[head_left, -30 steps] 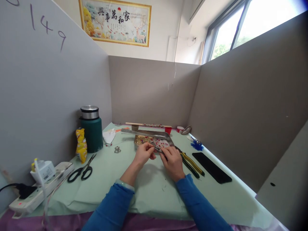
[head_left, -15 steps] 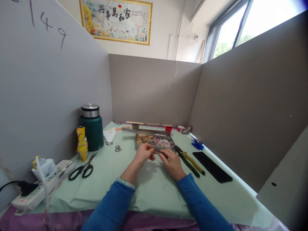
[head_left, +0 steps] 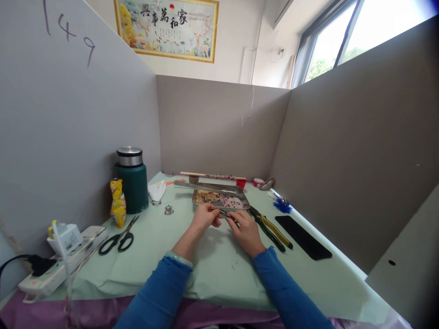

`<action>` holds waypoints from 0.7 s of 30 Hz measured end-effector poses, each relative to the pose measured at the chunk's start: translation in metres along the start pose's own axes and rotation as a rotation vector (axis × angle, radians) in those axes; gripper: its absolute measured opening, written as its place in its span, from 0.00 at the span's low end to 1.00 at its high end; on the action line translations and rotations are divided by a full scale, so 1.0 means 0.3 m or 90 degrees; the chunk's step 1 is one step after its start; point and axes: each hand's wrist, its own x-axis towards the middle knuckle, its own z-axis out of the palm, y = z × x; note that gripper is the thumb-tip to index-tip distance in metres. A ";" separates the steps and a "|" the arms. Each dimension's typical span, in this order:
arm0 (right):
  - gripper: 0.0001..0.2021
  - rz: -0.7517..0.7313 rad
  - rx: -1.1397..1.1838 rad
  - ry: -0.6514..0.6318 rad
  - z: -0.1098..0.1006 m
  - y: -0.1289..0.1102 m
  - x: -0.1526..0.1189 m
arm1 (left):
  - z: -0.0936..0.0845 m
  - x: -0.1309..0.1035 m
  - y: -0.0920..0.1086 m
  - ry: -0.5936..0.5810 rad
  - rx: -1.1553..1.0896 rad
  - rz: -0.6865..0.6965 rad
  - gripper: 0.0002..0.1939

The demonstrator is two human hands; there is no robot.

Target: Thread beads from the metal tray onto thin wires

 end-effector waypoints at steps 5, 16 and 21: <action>0.10 -0.021 -0.054 0.004 -0.003 0.000 0.002 | -0.002 0.006 -0.008 0.005 -0.016 0.002 0.04; 0.11 -0.025 -0.097 0.004 0.000 -0.004 0.003 | 0.001 0.005 -0.009 0.005 -0.022 0.023 0.06; 0.11 0.027 -0.029 0.009 0.007 -0.018 0.004 | 0.000 -0.003 0.006 0.024 -0.037 0.016 0.04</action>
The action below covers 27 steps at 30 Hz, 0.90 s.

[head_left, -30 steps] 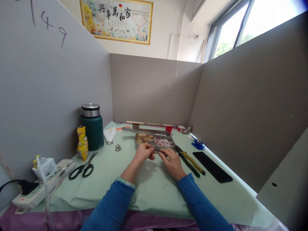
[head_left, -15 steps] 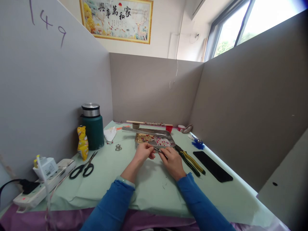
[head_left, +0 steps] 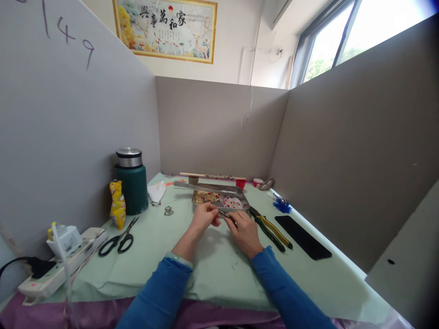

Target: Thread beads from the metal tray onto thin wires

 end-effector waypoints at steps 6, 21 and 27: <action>0.13 0.132 0.085 0.091 0.001 0.023 0.010 | -0.043 0.003 0.013 0.073 -0.086 0.011 0.04; 0.12 0.101 0.096 -0.115 0.001 0.000 -0.002 | -0.060 0.008 0.011 0.020 -0.234 -0.029 0.06; 0.15 0.270 0.511 -0.025 0.019 -0.046 0.034 | 0.011 -0.025 -0.013 -0.092 -0.200 -0.056 0.07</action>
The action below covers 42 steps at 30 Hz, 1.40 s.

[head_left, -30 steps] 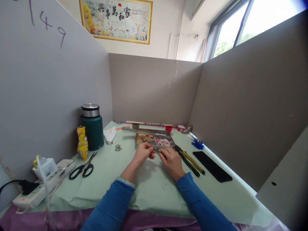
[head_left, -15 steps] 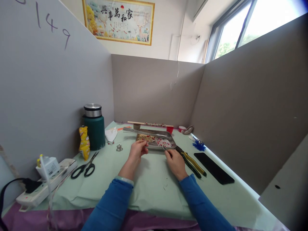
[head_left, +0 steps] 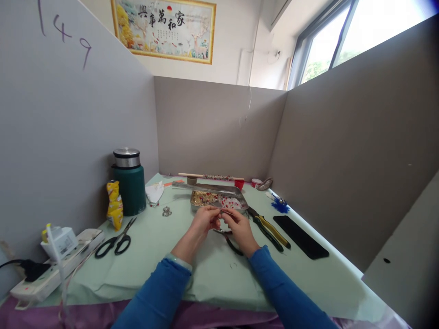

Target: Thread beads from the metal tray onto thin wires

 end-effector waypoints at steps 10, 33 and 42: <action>0.15 0.025 0.106 0.063 0.011 0.000 0.000 | 0.011 -0.008 -0.003 -0.095 -0.013 0.023 0.11; 0.14 0.002 0.064 0.035 -0.016 -0.020 -0.004 | 0.001 0.005 -0.006 -0.077 0.091 0.067 0.15; 0.12 -0.108 -0.057 0.057 -0.016 -0.016 -0.013 | -0.004 -0.001 -0.005 -0.086 0.054 -0.026 0.14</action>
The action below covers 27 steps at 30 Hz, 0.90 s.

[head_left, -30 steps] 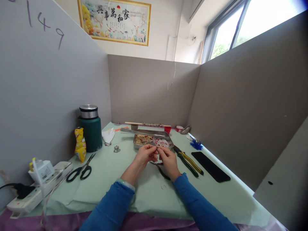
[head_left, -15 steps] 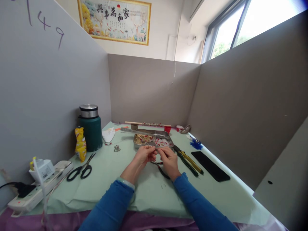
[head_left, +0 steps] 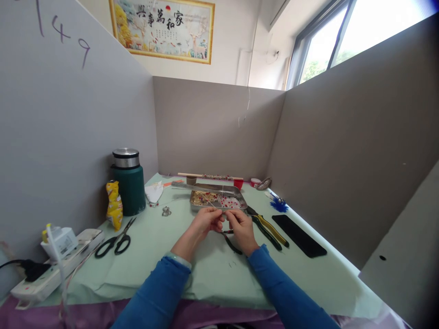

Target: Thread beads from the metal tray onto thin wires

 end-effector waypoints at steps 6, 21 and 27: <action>0.09 -0.084 -0.032 -0.009 0.002 -0.003 -0.006 | -0.008 0.001 -0.006 0.014 0.012 -0.012 0.13; 0.13 0.173 0.139 -0.001 -0.007 0.006 0.014 | 0.007 0.000 -0.001 -0.038 0.090 0.019 0.16; 0.13 0.172 0.124 0.005 -0.006 0.012 0.013 | 0.005 0.002 0.000 -0.021 0.063 -0.006 0.14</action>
